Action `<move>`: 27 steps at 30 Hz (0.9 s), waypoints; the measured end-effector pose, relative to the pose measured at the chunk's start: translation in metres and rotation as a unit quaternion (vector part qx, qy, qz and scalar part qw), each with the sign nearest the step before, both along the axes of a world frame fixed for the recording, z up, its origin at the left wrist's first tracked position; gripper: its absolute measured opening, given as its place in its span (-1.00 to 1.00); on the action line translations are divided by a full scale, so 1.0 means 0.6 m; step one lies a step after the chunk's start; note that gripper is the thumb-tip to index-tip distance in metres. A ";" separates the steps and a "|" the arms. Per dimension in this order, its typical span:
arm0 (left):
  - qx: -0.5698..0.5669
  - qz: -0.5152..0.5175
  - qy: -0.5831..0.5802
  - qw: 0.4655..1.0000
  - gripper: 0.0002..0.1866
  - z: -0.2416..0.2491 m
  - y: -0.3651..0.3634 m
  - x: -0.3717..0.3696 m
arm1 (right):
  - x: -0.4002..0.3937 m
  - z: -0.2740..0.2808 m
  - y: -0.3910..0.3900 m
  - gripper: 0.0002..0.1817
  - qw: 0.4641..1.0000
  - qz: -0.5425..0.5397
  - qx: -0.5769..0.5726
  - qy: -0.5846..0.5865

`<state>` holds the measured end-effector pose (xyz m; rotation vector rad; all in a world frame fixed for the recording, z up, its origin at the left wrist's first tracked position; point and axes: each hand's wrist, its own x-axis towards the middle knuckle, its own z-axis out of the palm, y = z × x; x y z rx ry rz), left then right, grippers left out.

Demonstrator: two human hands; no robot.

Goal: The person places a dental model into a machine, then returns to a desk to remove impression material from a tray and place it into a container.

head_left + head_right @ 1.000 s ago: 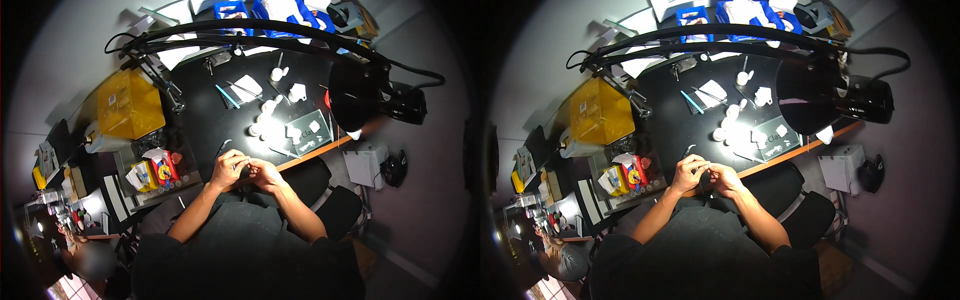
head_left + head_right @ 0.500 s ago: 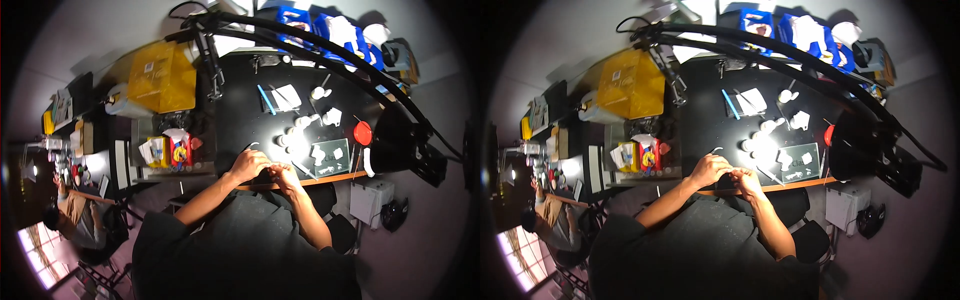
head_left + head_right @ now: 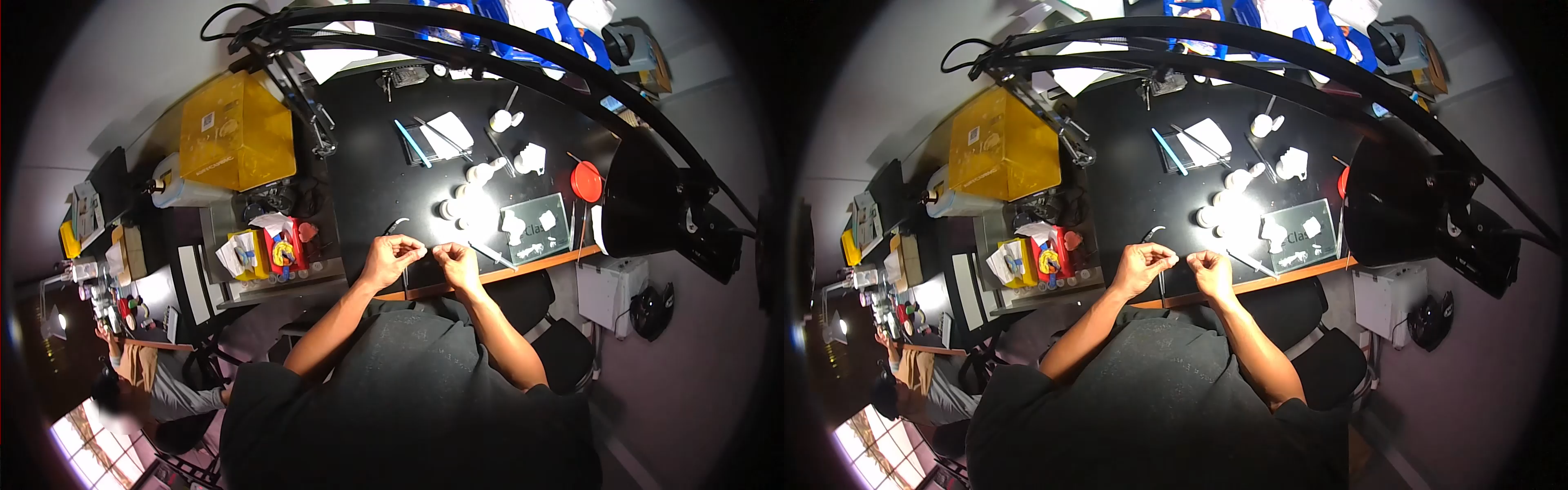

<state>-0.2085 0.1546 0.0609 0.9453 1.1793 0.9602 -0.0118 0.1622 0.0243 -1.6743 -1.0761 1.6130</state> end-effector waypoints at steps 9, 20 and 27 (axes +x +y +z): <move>0.006 0.036 -0.016 0.999 -0.93 -0.023 -0.003 -0.005 | 0.000 0.012 -0.014 -0.76 0.963 0.078 0.128 -0.224; 0.051 0.036 0.058 0.996 -0.95 0.001 -0.003 0.002 | 0.019 0.107 -0.013 -0.50 0.973 0.058 0.179 -0.130; 0.064 0.041 0.097 0.992 -0.92 0.001 -0.014 0.012 | 0.065 0.266 0.005 -0.66 0.953 0.203 0.196 -0.110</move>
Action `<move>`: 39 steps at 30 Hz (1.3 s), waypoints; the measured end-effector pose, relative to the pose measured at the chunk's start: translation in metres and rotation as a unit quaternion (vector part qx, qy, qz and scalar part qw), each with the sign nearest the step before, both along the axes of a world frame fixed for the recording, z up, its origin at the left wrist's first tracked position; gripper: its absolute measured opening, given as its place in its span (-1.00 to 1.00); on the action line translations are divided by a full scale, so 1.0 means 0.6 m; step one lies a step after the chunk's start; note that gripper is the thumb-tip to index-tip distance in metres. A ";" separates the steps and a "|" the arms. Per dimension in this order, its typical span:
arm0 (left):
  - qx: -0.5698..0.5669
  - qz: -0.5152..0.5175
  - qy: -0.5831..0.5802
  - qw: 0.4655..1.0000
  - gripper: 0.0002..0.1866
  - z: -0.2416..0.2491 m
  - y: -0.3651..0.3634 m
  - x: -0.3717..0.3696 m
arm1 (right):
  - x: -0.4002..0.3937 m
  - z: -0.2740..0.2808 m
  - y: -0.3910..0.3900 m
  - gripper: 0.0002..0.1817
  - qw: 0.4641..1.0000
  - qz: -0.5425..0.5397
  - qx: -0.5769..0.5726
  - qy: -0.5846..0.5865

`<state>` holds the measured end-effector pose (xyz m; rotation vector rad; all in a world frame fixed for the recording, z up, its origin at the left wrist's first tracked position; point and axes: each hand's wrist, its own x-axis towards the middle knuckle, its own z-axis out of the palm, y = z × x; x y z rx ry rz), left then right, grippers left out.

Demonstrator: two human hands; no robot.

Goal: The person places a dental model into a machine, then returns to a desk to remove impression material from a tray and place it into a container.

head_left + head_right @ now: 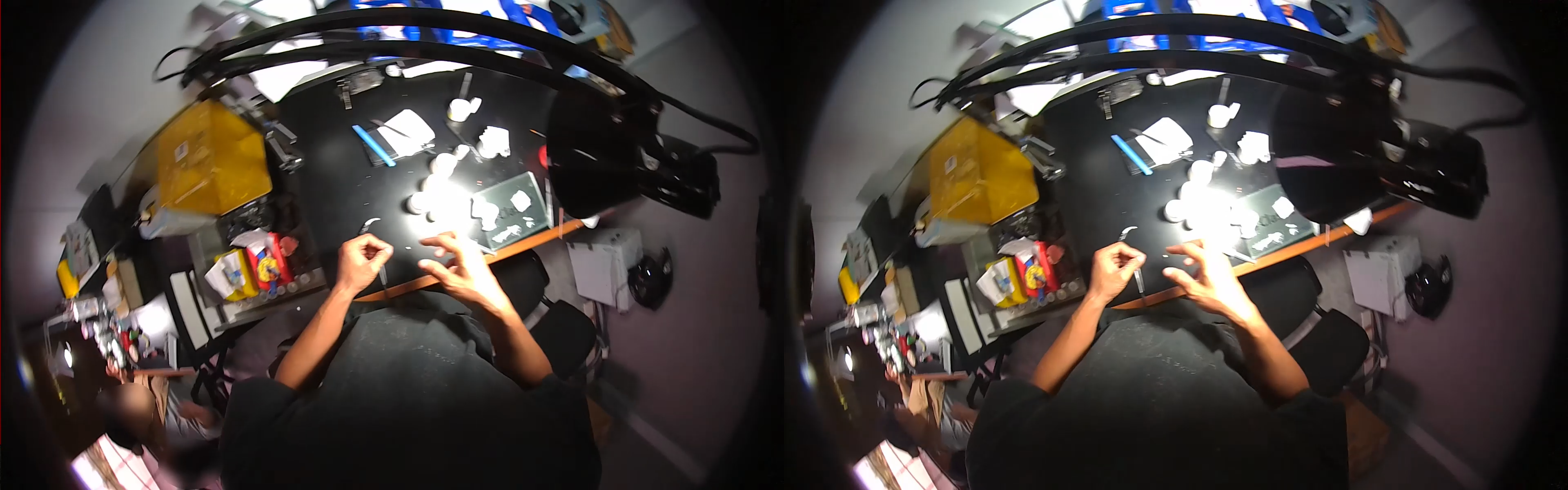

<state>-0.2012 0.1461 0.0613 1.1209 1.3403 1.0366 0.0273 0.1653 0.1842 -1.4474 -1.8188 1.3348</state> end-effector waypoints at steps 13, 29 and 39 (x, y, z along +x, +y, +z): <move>-0.076 -0.015 -0.237 0.968 -0.89 0.052 -0.022 0.026 | -0.002 -0.026 -0.034 -0.77 0.995 0.021 -0.066 0.073; -0.090 0.072 -0.273 0.955 -0.86 0.039 -0.028 0.022 | 0.402 -0.220 0.108 -0.87 0.890 -0.408 0.125 -0.160; -0.110 0.134 -0.162 0.971 -0.77 0.037 -0.072 0.034 | 0.510 -0.324 0.241 -0.70 0.813 -0.315 0.227 -0.434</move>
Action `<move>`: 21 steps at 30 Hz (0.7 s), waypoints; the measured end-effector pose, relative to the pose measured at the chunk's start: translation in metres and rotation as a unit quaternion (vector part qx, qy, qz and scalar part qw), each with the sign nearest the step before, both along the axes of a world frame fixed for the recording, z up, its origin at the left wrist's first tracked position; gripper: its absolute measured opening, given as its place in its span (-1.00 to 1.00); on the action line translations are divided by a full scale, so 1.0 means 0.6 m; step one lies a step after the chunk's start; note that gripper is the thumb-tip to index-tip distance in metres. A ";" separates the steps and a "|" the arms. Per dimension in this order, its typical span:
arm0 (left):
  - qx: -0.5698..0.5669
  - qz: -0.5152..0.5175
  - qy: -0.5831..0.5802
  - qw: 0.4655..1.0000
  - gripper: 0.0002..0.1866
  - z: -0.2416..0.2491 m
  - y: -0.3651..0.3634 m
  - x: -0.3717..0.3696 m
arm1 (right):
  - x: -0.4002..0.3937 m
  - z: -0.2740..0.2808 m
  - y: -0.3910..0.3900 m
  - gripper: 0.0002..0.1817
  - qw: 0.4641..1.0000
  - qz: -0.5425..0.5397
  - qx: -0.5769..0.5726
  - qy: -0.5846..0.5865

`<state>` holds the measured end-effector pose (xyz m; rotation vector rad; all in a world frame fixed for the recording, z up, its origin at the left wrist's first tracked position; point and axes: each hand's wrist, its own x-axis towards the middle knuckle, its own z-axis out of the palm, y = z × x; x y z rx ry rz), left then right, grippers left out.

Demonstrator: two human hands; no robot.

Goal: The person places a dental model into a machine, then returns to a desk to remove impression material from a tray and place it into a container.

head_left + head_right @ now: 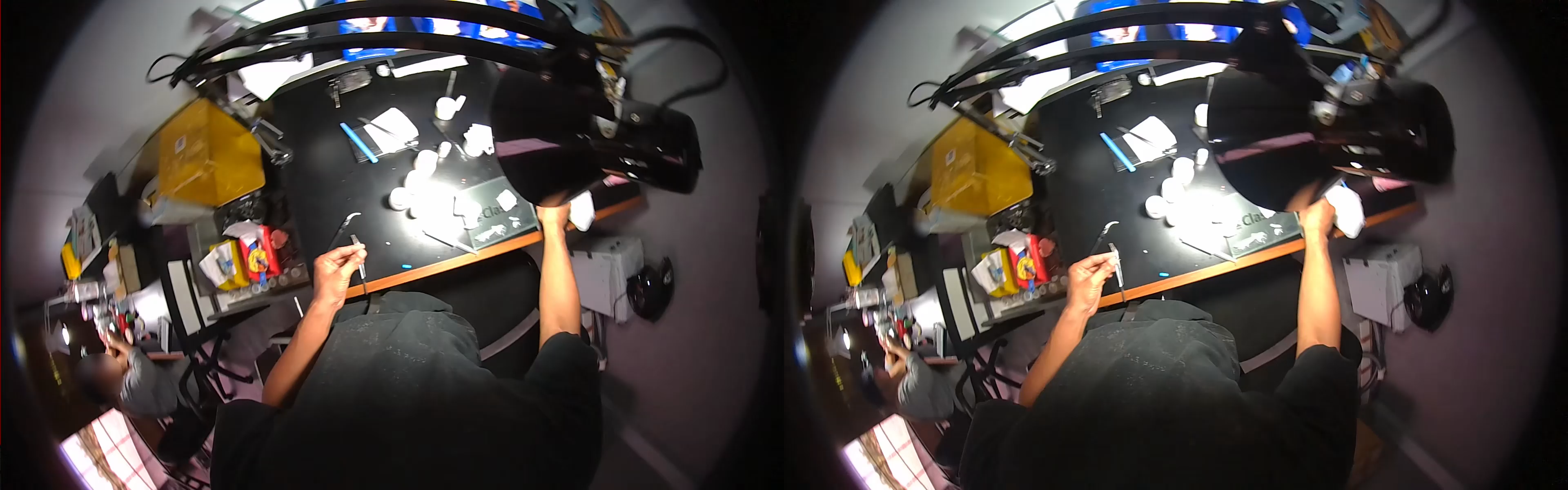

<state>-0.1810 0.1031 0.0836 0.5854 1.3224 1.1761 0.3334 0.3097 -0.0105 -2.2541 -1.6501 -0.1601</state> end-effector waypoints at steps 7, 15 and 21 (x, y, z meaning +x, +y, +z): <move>-0.017 0.004 0.000 1.000 -0.72 -0.005 -0.029 0.019 | 0.080 -0.099 0.058 -0.37 0.960 0.095 -0.108 -0.239; -0.017 0.012 -0.007 1.000 -0.77 0.003 -0.037 0.023 | 0.068 -0.052 0.044 -0.57 0.993 0.045 -0.018 -0.107; -0.013 0.025 -0.014 1.000 -0.80 0.001 -0.039 0.024 | 0.106 -0.029 0.033 -0.69 0.997 0.021 0.057 -0.049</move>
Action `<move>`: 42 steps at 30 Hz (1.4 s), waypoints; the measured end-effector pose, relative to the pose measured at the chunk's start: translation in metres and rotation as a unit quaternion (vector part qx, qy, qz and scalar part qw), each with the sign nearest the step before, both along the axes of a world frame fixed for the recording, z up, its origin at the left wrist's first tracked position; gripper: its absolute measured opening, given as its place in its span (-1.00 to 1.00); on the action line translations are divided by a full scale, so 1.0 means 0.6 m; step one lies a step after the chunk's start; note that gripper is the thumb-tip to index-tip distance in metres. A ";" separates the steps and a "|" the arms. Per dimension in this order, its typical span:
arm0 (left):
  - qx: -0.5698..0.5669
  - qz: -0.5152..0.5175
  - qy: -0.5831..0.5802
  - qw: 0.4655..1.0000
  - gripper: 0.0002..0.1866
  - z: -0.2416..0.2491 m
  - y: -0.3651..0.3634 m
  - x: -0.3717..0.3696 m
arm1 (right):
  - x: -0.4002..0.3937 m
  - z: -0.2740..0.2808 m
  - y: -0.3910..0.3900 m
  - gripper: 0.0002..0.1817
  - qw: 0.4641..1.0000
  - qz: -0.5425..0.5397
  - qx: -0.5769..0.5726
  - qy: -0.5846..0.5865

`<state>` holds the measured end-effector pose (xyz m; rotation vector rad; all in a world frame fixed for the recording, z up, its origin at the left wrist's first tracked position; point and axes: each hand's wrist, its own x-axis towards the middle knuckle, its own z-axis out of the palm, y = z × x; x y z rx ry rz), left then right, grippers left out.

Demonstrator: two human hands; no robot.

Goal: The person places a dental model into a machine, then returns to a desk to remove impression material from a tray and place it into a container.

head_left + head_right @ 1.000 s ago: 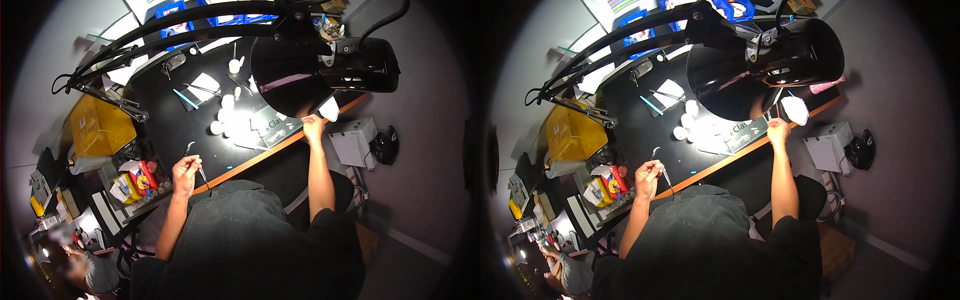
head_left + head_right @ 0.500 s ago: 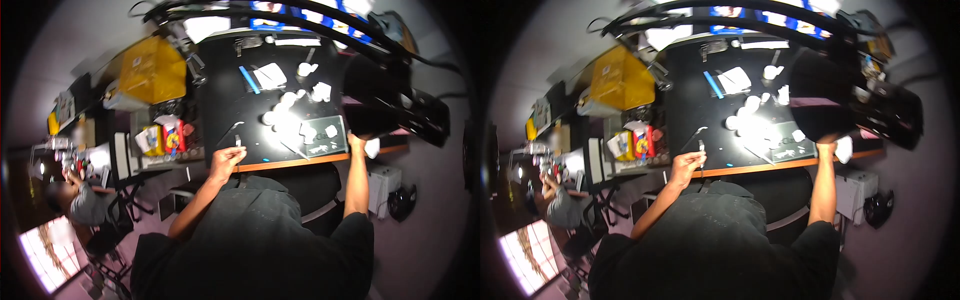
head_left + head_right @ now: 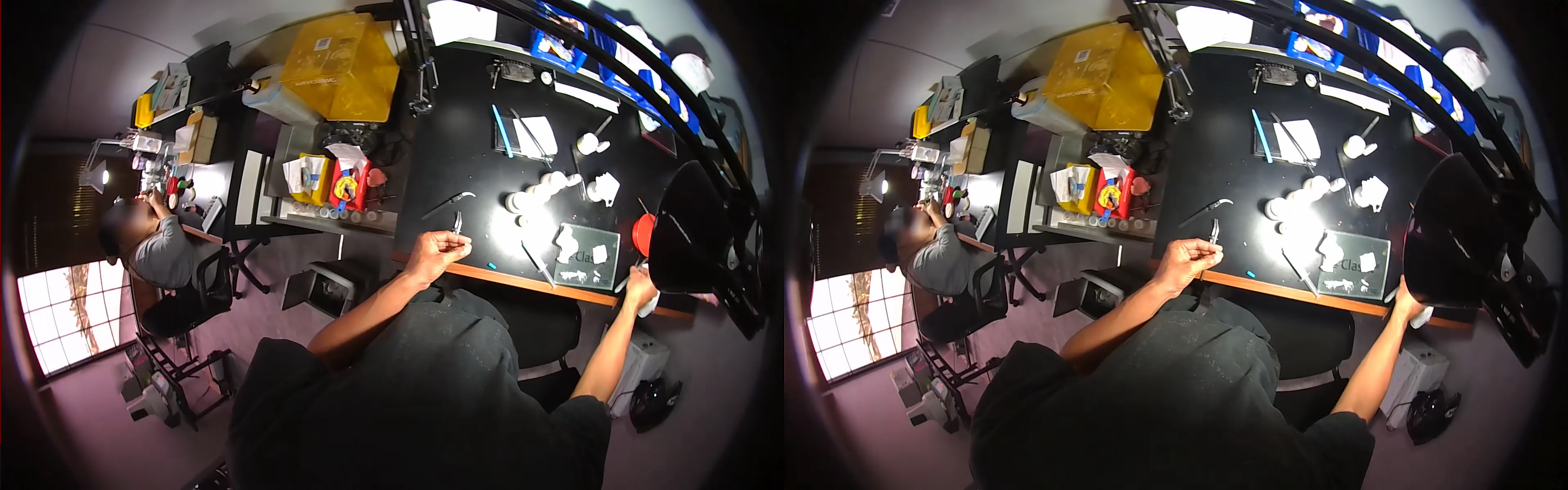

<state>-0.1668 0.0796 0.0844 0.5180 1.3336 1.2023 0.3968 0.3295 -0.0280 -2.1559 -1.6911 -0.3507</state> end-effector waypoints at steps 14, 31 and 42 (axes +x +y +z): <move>0.020 0.006 0.054 0.998 -0.82 0.012 0.019 0.004 | -0.012 0.045 -0.073 -0.78 0.806 -0.070 -0.163 0.564; 0.110 -0.033 0.061 0.992 -0.91 0.019 0.057 0.039 | -0.375 0.216 -0.307 -0.80 0.655 0.104 -0.273 0.696; 0.156 -0.103 0.038 0.982 -0.84 0.060 0.076 0.064 | -0.483 0.258 -0.318 -0.85 0.666 0.247 -0.270 0.650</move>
